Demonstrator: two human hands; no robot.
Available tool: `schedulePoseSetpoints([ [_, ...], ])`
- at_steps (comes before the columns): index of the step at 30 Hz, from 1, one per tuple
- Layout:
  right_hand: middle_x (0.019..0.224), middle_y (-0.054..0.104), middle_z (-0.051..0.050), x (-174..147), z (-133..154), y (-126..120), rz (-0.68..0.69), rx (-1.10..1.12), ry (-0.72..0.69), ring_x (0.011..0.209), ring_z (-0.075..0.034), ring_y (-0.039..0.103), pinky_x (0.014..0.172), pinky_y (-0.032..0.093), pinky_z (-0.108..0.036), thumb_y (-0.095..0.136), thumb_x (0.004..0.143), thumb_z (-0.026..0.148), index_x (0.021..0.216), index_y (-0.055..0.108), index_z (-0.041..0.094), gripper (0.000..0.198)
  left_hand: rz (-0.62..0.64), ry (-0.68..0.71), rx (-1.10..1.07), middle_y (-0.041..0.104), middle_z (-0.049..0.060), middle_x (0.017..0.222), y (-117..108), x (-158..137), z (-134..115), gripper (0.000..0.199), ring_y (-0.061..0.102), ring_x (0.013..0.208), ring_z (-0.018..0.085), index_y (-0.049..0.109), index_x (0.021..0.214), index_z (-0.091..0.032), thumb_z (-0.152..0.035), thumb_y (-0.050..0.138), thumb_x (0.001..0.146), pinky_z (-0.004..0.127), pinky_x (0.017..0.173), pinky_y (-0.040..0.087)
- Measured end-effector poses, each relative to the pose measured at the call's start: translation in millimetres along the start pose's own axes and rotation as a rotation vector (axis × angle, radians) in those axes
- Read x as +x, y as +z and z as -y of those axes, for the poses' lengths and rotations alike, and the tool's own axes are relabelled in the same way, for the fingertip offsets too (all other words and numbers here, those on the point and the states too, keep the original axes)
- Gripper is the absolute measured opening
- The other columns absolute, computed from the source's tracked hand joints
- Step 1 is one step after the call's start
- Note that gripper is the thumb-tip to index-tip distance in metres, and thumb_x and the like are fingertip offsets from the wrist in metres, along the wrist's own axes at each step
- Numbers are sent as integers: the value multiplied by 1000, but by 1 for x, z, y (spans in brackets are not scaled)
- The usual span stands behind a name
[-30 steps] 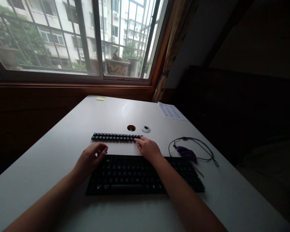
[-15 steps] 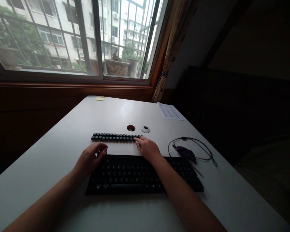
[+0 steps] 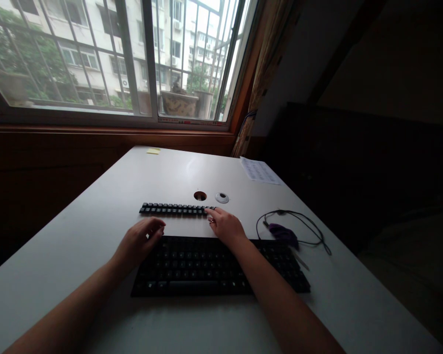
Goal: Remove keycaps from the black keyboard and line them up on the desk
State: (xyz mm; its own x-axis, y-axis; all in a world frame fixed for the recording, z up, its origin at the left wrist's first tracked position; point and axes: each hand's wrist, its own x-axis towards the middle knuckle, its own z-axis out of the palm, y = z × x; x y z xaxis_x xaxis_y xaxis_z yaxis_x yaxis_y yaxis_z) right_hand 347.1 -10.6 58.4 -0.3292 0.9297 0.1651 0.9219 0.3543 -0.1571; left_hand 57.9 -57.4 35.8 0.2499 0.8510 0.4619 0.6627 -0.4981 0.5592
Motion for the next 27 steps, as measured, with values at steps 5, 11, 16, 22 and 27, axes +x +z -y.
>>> schedulePoseSetpoints([
  [5, 113, 67, -8, 0, -2, -9, -191, 245, -86, 100, -18, 63, 91, 46, -28, 44, 96, 27, 120, 60, 19, 30, 21, 2, -11, 64, 4, 83, -1, 1, -2, 12, 61, 71, 16, 61, 97, -19, -27, 53, 92, 24, 58, 50],
  [11, 80, 66, -4, -10, -11, -56, -273, 549, -3, 72, -15, 62, 71, 47, -25, 28, 102, 44, 95, 61, 18, 43, 50, 45, 10, 62, 3, 79, -4, 3, -5, 13, 58, 72, 17, 61, 89, -19, -29, 53, 92, 26, 61, 47],
  [16, 68, 60, -3, -41, -26, -83, -303, 452, 88, 68, -16, 57, 67, 42, -26, 25, 100, 54, 71, 54, 19, 54, 81, 110, 24, 62, 3, 77, -6, 5, -7, 17, 57, 77, 19, 61, 81, -19, -29, 52, 92, 30, 69, 47],
  [22, 53, 54, -3, -77, -44, -72, -268, 202, 201, 53, -16, 51, 57, 34, -27, 30, 98, 56, 54, 40, 23, 56, 128, 160, 72, 63, 4, 77, -6, 6, -8, 17, 55, 81, 21, 62, 83, -20, -28, 50, 93, 33, 74, 45],
  [27, 58, 62, -7, -86, -49, -61, -342, 86, 280, 58, -19, 59, 60, 35, -27, 29, 99, 52, 55, 47, 22, 57, 138, 165, 74, 64, 3, 79, -6, 6, -8, 15, 56, 82, 22, 63, 83, -21, -26, 52, 91, 33, 75, 45],
])
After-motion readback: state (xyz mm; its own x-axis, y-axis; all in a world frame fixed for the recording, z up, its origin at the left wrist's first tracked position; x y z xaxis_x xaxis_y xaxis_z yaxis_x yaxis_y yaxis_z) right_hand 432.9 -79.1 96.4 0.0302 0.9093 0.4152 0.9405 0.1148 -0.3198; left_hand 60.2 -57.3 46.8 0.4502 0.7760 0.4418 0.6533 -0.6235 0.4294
